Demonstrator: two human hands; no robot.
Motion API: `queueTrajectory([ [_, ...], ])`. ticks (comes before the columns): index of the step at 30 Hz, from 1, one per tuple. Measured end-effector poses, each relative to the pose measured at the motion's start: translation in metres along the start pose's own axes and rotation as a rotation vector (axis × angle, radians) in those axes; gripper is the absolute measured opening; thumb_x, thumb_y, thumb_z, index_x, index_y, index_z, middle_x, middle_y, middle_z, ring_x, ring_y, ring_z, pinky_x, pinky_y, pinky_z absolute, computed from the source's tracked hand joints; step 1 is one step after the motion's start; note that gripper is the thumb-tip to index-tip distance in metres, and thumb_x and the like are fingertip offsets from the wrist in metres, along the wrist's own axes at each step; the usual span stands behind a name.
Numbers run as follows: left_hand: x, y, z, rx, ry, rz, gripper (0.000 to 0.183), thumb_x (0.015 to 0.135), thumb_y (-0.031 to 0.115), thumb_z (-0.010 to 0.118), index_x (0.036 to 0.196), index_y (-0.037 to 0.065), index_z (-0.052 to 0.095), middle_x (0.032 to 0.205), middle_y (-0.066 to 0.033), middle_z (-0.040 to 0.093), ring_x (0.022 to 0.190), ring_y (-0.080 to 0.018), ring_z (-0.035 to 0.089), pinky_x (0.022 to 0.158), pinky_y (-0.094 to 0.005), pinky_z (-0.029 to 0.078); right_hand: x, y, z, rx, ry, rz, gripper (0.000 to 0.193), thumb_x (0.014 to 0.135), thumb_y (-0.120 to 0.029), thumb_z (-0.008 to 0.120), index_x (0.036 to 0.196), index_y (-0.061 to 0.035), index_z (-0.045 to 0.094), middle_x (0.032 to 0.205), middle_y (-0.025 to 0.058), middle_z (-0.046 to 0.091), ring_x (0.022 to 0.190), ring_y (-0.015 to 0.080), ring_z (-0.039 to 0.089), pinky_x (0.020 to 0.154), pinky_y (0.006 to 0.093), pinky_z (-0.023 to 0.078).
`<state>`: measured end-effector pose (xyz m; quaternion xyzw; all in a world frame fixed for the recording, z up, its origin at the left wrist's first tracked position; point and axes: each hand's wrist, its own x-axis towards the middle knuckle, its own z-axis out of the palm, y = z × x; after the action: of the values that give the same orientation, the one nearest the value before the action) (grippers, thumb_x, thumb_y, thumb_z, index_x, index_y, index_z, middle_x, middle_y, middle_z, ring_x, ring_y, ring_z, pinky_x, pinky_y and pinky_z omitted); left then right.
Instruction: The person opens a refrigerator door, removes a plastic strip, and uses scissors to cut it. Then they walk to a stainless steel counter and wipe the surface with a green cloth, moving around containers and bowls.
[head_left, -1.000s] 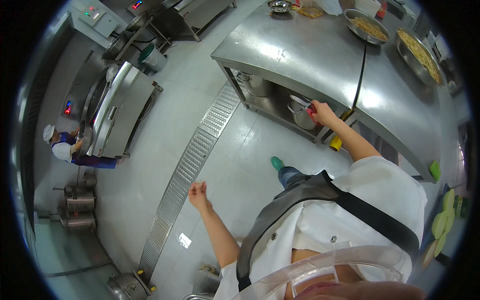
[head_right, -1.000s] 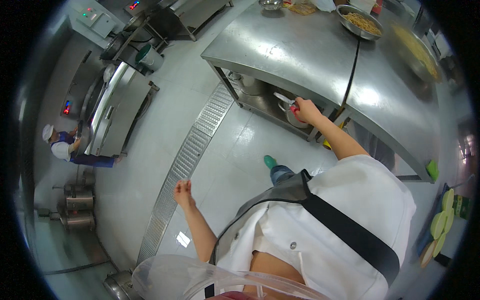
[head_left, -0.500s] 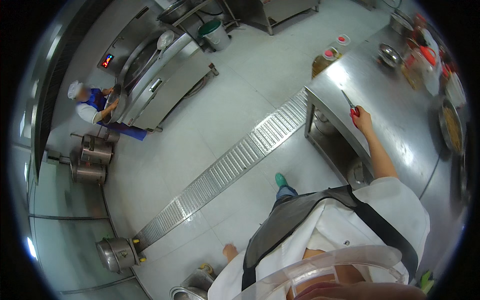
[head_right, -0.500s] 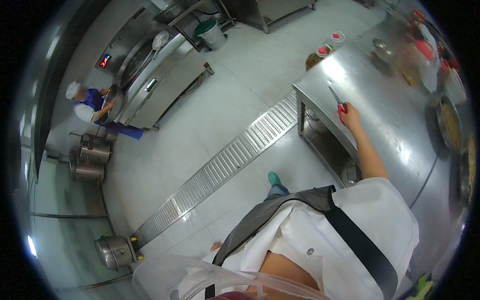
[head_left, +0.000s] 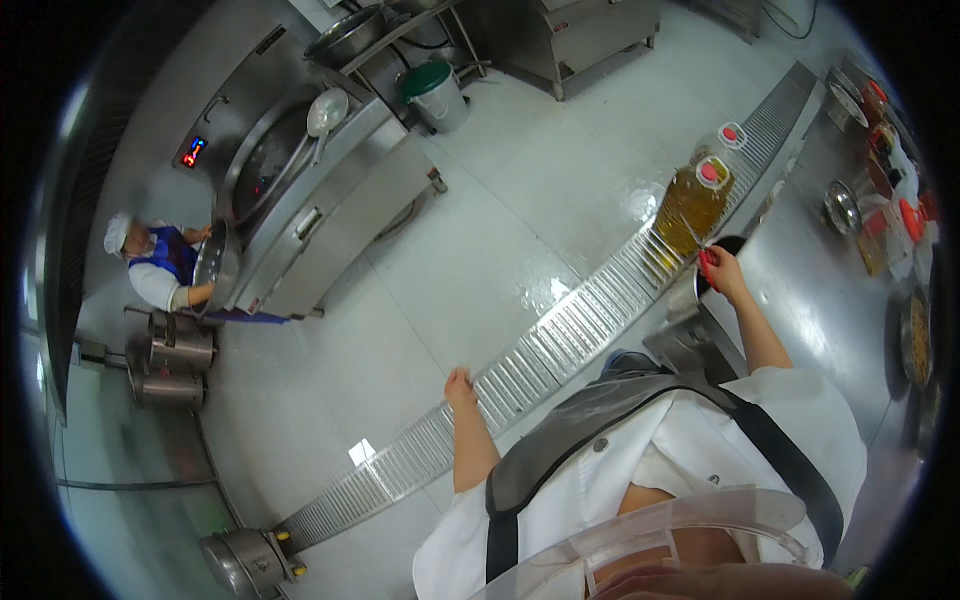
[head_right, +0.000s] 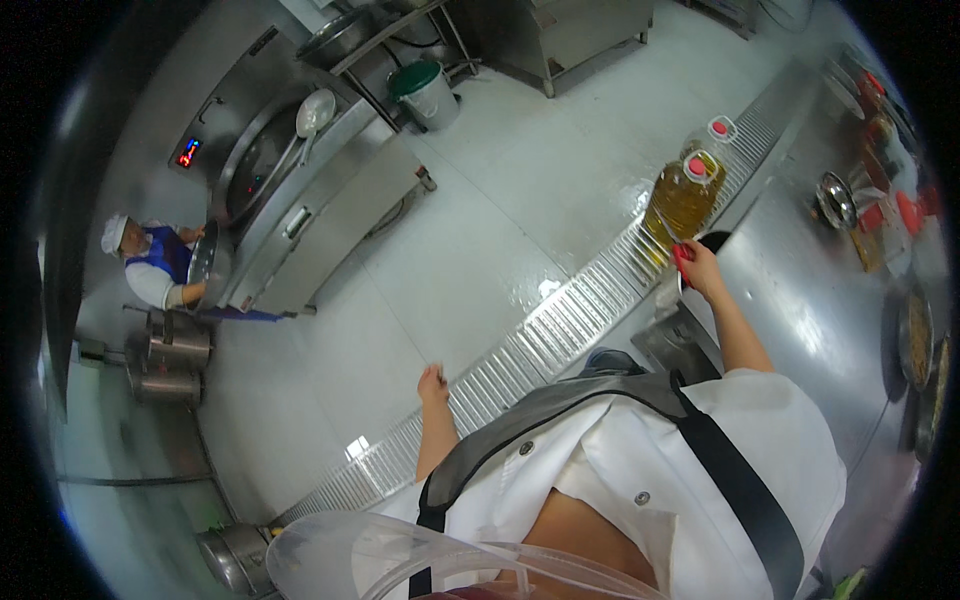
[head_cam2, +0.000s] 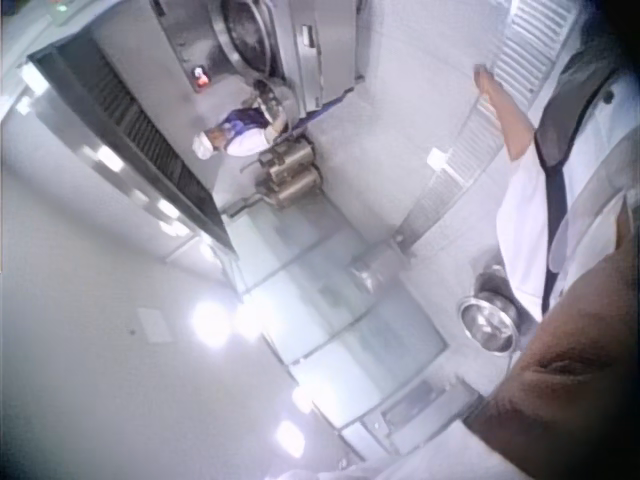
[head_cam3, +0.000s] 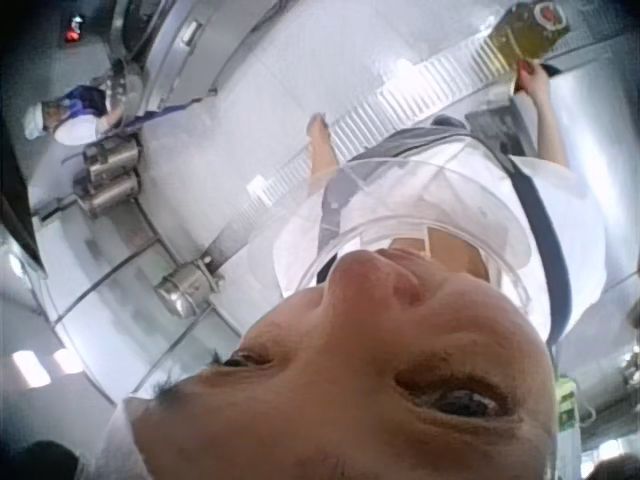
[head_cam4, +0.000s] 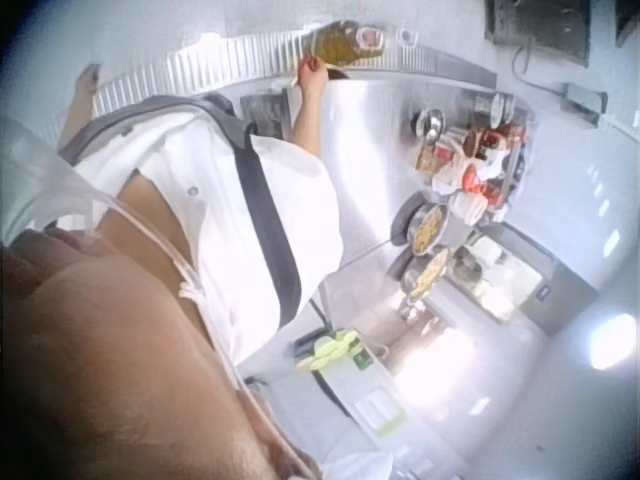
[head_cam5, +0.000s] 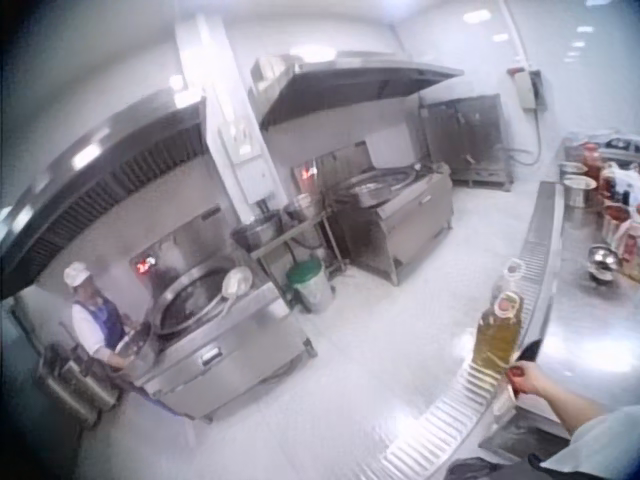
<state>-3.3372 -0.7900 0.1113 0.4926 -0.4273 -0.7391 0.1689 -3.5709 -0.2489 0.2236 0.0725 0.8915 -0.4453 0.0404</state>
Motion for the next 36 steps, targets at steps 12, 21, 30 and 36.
queueTrajectory([
  [12, 0.192, 0.111, 0.189, -0.021, 0.109, 0.127, 0.01, 0.076, 0.008, 0.056, 0.082, 0.002, 0.052, 0.069, -0.0033, 0.053, 0.053, -0.0107, 0.045, 0.042, -0.0229, 0.034, 0.245, -0.089, 0.137, 0.593, -0.344, 0.334, 0.029, 0.077, -0.025, 0.058, 0.091, -0.0004, 0.051, 0.058, 0.0032, 0.051, 0.042, 0.0082, 0.044, 0.037, 0.0208, 0.035],
  [21, 0.259, 0.117, 0.152, 1.684, 0.089, 0.061, 0.006, 0.073, 0.012, 0.054, 0.072, 0.008, 0.05, 0.061, -0.0061, 0.051, 0.047, -0.0167, 0.045, 0.039, -0.0322, 0.034, 0.449, -0.212, 0.243, 0.446, -0.551, 0.211, 0.036, 0.076, -0.026, 0.06, 0.095, 0.0017, 0.048, 0.061, 0.0052, 0.052, 0.045, 0.0093, 0.046, 0.038, 0.0208, 0.036],
  [30, 0.473, 0.199, 0.375, 0.579, 0.252, 0.0, 0.014, 0.068, 0.007, 0.058, 0.081, 0.012, 0.056, 0.07, 0.0016, 0.055, 0.061, -0.0099, 0.048, 0.05, -0.0249, 0.038, 0.596, -0.14, 0.264, 0.294, -0.256, 0.597, 0.03, 0.073, -0.029, 0.062, 0.07, -0.0012, 0.05, 0.051, 0.0071, 0.049, 0.034, 0.0159, 0.041, 0.031, 0.0271, 0.031],
  [36, 0.562, 0.322, 0.538, 0.143, -0.034, 0.194, 0.009, 0.07, 0.003, 0.058, 0.077, 0.007, 0.055, 0.063, -0.0001, 0.053, 0.05, -0.0087, 0.044, 0.042, -0.0221, 0.034, 0.645, -0.015, 0.312, 0.202, -0.272, 0.921, 0.023, 0.074, -0.029, 0.057, 0.069, -0.009, 0.047, 0.052, 0.0056, 0.045, 0.042, 0.0173, 0.041, 0.038, 0.0324, 0.032],
])
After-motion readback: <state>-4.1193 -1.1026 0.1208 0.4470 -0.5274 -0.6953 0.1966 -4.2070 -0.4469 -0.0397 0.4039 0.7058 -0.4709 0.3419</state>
